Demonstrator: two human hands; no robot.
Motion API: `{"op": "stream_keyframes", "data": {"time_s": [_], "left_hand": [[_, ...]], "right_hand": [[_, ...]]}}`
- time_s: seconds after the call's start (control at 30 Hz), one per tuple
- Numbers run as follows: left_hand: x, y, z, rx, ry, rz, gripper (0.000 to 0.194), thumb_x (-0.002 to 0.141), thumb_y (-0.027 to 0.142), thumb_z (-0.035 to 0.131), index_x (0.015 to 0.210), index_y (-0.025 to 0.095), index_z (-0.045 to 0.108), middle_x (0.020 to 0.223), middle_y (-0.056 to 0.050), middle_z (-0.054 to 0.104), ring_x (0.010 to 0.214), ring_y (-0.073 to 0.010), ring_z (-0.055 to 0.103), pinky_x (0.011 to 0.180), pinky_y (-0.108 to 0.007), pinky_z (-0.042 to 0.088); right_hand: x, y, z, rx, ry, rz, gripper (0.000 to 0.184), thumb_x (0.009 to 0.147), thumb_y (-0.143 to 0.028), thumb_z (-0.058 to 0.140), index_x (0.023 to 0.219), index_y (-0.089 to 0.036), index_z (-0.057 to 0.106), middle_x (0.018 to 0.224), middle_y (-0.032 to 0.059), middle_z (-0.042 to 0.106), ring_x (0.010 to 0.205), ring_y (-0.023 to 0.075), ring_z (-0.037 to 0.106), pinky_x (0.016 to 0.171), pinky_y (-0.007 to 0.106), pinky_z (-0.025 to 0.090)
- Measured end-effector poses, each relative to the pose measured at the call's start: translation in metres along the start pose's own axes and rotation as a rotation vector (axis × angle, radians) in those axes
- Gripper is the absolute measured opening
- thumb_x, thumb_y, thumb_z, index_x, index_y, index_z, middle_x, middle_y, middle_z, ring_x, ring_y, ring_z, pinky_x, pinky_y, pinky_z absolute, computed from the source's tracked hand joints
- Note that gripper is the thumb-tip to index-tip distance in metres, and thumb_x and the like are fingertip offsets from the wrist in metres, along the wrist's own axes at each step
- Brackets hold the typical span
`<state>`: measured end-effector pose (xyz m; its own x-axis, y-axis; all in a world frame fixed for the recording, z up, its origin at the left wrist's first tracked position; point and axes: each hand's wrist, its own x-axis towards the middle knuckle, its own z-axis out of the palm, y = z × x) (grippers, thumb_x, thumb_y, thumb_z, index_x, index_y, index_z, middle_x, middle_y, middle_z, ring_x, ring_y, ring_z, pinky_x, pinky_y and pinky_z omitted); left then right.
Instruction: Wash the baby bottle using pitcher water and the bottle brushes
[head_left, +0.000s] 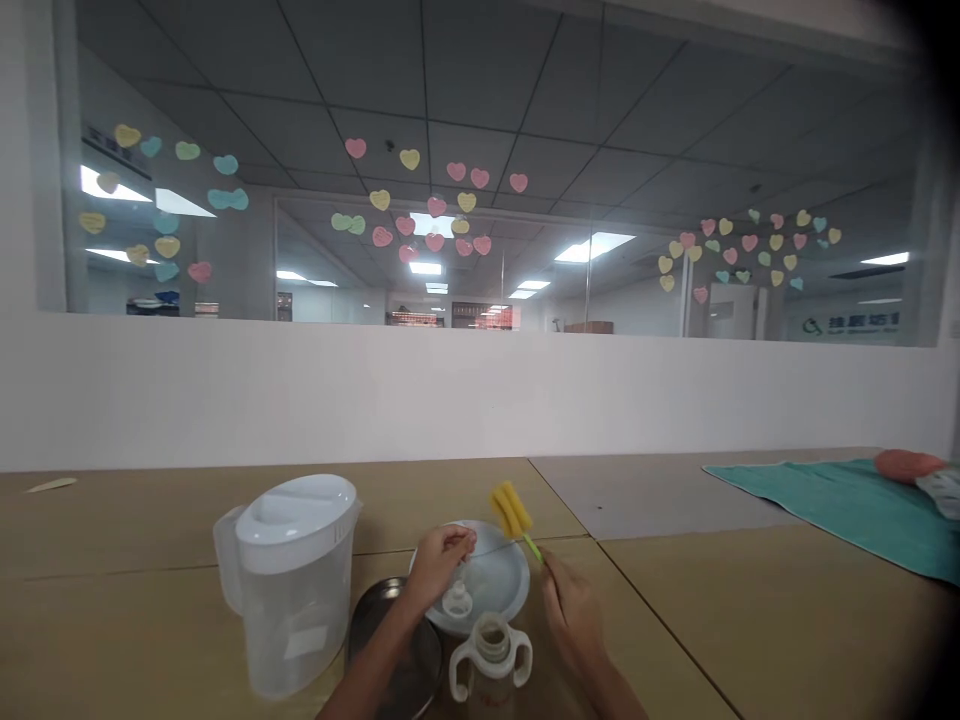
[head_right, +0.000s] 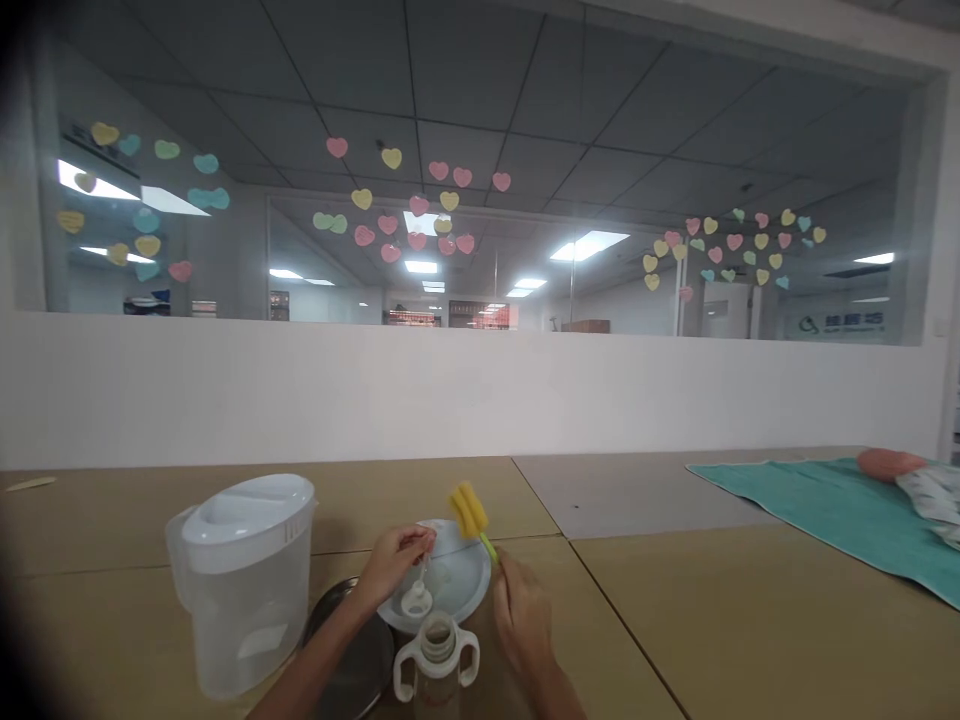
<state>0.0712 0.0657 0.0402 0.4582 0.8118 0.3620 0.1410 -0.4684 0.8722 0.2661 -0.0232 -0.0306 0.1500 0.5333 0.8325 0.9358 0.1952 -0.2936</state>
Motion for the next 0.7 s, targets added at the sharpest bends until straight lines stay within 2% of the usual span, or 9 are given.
{"op": "stream_keyframes", "data": {"time_s": [0.07, 0.13, 0.23, 0.33, 0.47, 0.63, 0.7], "left_hand": [[-0.001, 0.007, -0.003, 0.032, 0.004, 0.038, 0.043, 0.073, 0.052, 0.05, 0.067, 0.011, 0.063, 0.06, -0.002, 0.059, 0.058, -0.0125, 0.051, 0.057, -0.023, 0.037], [-0.003, 0.016, -0.007, 0.087, 0.017, 0.073, 0.042, 0.075, 0.05, 0.047, 0.064, 0.012, 0.062, 0.06, -0.002, 0.059, 0.059, -0.0125, 0.051, 0.057, -0.022, 0.036], [-0.006, 0.026, -0.014, 0.165, 0.051, 0.087, 0.043, 0.077, 0.049, 0.045, 0.064, 0.012, 0.062, 0.059, -0.002, 0.059, 0.058, -0.0126, 0.051, 0.056, -0.022, 0.035], [-0.007, 0.028, -0.018, 0.186, 0.04, 0.076, 0.044, 0.077, 0.049, 0.044, 0.068, 0.011, 0.064, 0.062, -0.003, 0.061, 0.059, -0.013, 0.052, 0.057, -0.023, 0.038], [-0.005, 0.028, -0.02, 0.019, 0.001, 0.003, 0.044, 0.073, 0.051, 0.048, 0.075, 0.01, 0.064, 0.073, -0.007, 0.065, 0.062, -0.0136, 0.057, 0.06, -0.025, 0.044], [-0.008, 0.04, -0.021, -0.138, 0.091, -0.028, 0.046, 0.067, 0.054, 0.057, 0.078, 0.009, 0.064, 0.083, -0.009, 0.065, 0.061, -0.0128, 0.058, 0.051, -0.023, 0.047], [-0.01, 0.046, -0.022, -0.165, 0.104, -0.035, 0.045, 0.067, 0.052, 0.06, 0.082, 0.009, 0.064, 0.088, -0.01, 0.065, 0.064, -0.0126, 0.059, 0.05, -0.022, 0.048]], "right_hand": [[0.008, -0.006, 0.001, -0.015, 0.022, -0.138, 0.037, 0.09, -0.026, 0.028, 0.108, -0.015, 0.059, 0.084, 0.0079, 0.066, 0.075, 0.0175, 0.062, 0.062, 0.025, 0.046], [0.016, -0.01, 0.002, -0.071, 0.049, -0.196, 0.036, 0.09, -0.024, 0.03, 0.11, -0.017, 0.059, 0.079, 0.0063, 0.064, 0.07, 0.0167, 0.06, 0.059, 0.025, 0.044], [0.023, -0.012, 0.002, -0.161, 0.136, -0.167, 0.036, 0.09, -0.024, 0.032, 0.113, -0.017, 0.059, 0.069, 0.004, 0.06, 0.06, 0.015, 0.056, 0.052, 0.023, 0.039], [0.02, -0.011, 0.003, -0.138, 0.174, -0.145, 0.037, 0.091, -0.024, 0.032, 0.116, -0.016, 0.058, 0.071, 0.0038, 0.06, 0.058, 0.0125, 0.055, 0.052, 0.022, 0.037], [0.012, -0.01, 0.003, -0.112, 0.171, -0.236, 0.035, 0.09, -0.022, 0.033, 0.114, -0.018, 0.06, 0.08, 0.0043, 0.062, 0.061, 0.0101, 0.056, 0.056, 0.02, 0.037], [0.008, -0.008, 0.002, -0.128, 0.26, -0.085, 0.033, 0.089, -0.022, 0.036, 0.108, -0.018, 0.063, 0.077, 0.0039, 0.063, 0.059, 0.0101, 0.054, 0.055, 0.02, 0.036], [0.006, -0.01, 0.001, -0.069, 0.24, -0.116, 0.033, 0.088, -0.021, 0.037, 0.106, -0.017, 0.064, 0.075, 0.0042, 0.063, 0.061, 0.0103, 0.055, 0.057, 0.02, 0.037]]}}
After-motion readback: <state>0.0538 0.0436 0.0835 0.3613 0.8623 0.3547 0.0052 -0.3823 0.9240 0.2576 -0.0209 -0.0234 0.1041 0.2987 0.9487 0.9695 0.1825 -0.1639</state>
